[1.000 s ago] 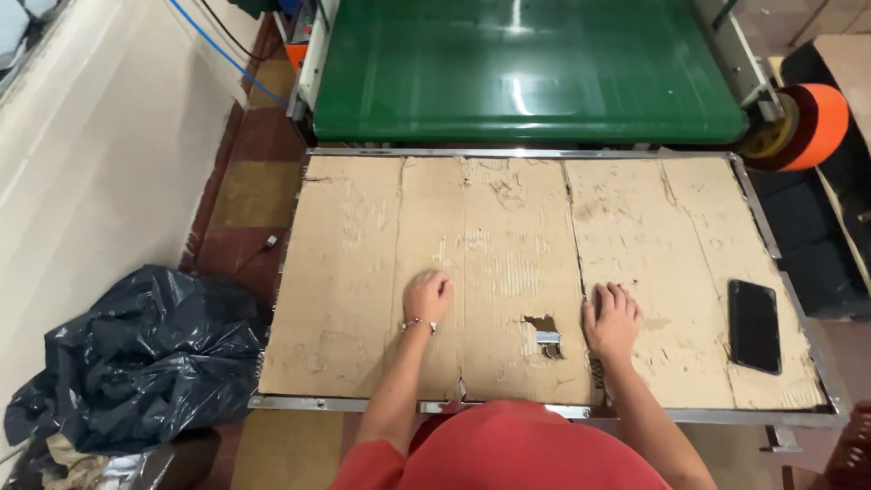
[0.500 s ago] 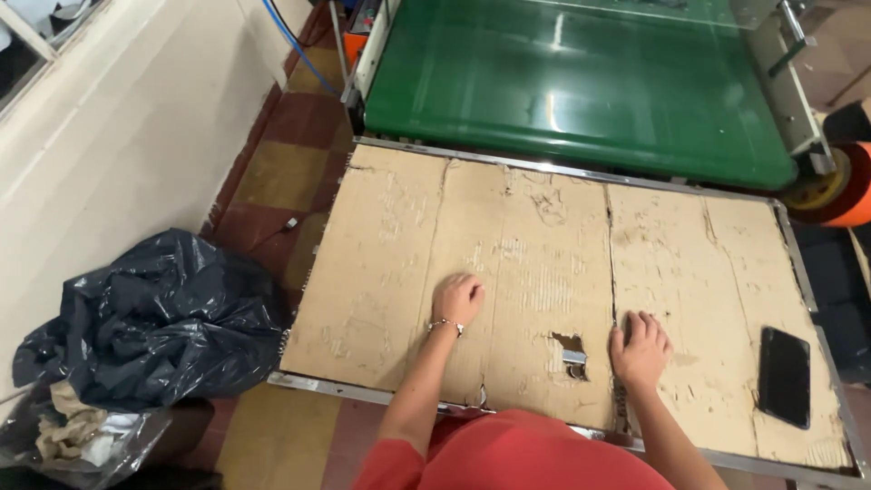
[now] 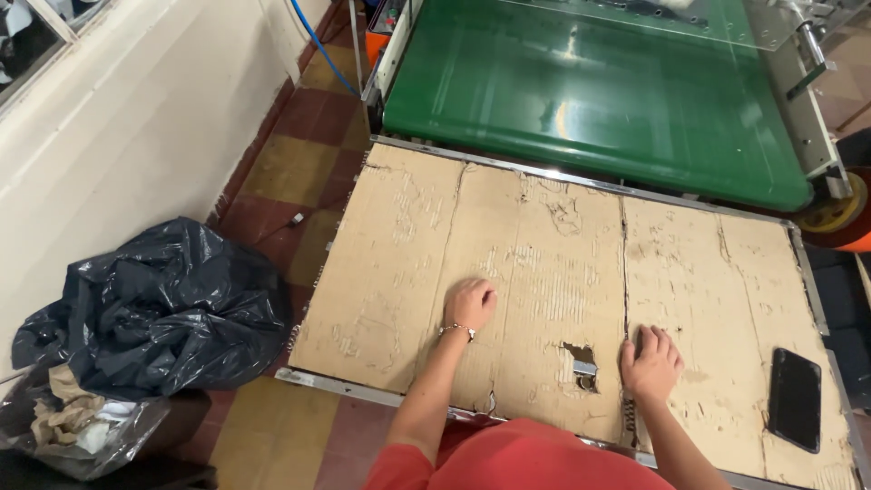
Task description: Catching plastic bags from a conveyor belt, folding them, and stacking them into a crate.
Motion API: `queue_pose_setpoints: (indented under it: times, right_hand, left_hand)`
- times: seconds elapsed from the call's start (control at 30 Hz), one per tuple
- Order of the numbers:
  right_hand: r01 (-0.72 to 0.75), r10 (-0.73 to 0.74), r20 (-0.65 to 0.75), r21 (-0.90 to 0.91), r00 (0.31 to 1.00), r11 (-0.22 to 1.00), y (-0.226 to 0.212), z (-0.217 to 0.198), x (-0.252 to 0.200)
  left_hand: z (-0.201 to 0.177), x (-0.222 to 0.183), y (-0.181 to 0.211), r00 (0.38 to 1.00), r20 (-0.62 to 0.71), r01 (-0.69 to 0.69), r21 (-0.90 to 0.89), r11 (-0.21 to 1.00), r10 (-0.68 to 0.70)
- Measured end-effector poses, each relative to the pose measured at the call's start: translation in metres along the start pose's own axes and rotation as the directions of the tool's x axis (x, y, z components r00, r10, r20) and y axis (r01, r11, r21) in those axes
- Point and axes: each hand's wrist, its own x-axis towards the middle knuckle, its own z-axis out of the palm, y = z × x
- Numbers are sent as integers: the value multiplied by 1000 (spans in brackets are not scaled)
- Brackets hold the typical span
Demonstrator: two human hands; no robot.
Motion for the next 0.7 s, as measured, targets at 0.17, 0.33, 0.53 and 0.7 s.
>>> queue_pose_setpoints:
  times: [0.17, 0.33, 0.53, 0.7]
  right_hand:
    - [30, -30, -58, 8, 998, 1000, -2, -2, 0]
    - [46, -46, -78, 5, 996, 999, -2, -2, 0]
    - [39, -38, -63, 10, 997, 999, -5, -6, -1]
    - [32, -32, -61, 2, 998, 999, -6, -7, -1]
  left_hand:
    - [-2, 0, 3, 1000, -4, 11, -8, 1000, -11]
    - [-1, 1, 2, 1000, -9, 4, -4, 1000, -4]
    - [1, 0, 0, 999, 22, 37, 8, 999, -37]
    - [2, 0, -1, 1000, -13, -12, -4, 1000, 12]
